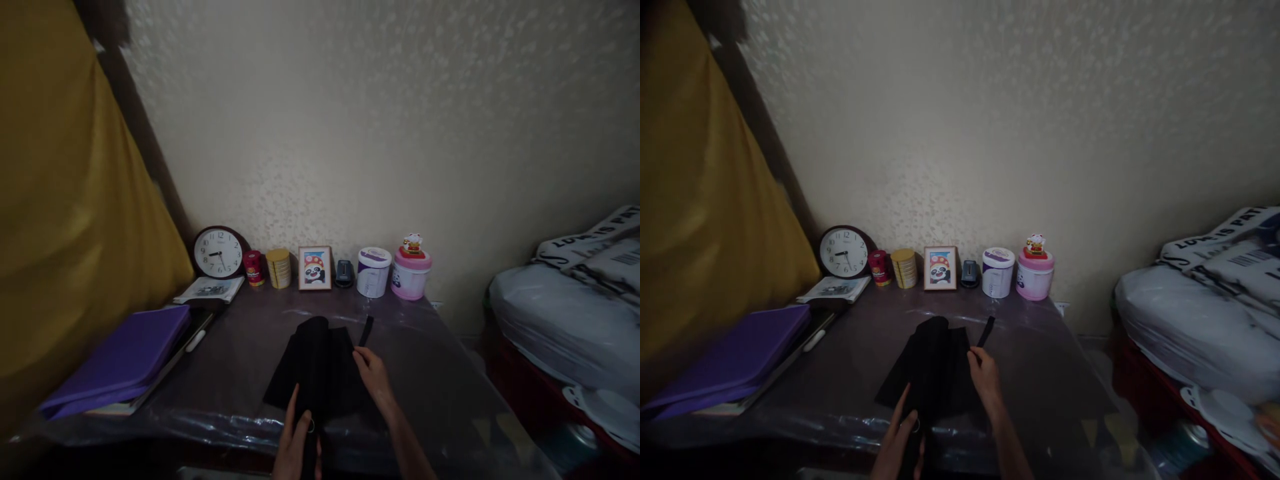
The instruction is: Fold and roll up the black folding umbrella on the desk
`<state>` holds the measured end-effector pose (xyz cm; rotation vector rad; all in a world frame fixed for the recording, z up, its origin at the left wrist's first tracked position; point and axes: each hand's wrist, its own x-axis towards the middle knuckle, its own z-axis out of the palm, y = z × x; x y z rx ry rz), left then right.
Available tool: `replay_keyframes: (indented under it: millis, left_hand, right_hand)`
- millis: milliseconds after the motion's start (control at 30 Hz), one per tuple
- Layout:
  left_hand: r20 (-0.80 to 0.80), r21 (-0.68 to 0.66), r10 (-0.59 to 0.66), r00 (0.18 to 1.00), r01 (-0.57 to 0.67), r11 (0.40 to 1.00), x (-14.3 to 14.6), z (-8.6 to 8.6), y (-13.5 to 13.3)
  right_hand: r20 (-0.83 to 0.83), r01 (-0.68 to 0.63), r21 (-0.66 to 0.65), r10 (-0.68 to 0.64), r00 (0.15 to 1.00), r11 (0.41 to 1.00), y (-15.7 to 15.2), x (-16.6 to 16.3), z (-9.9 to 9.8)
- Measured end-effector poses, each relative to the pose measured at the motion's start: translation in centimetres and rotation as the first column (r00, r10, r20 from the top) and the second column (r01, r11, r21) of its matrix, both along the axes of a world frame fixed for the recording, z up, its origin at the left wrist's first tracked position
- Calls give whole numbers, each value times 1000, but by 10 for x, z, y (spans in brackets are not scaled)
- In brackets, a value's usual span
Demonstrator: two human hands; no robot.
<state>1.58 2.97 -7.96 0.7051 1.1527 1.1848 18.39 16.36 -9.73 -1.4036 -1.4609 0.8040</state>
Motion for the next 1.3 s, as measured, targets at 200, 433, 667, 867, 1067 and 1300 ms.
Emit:
replay_keyframes:
  millis: [200, 433, 667, 867, 1067, 1300]
  left_hand:
    - [29, -4, 6, 1000, -6, 1000, 0, 1, 0]
    - [10, -12, 27, 1000, -27, 1000, 0, -1, 0]
    - [7, -24, 2, 1000, -2, 1000, -1, 2, -2]
    - [-53, -18, -22, 998, 21, 1000, -4, 1, -3]
    - [-76, -2, -19, 997, 19, 1000, -3, 1, -5]
    - [-161, -14, -13, 987, 11, 1000, -1, 0, -4]
  right_hand:
    - [-110, -82, -122, 69, 992, 989, -31, -10, 6]
    - [-90, -71, -71, 64, 994, 995, -46, -35, 19]
    - [54, -81, 42, 78, 995, 996, -46, -67, 26]
    - [114, -110, 79, 101, 988, 991, -46, -90, 24]
    - [265, -167, 58, 146, 953, 984, -48, -98, 30]
    - [532, -180, -3, 154, 833, 984, -57, -102, 37]
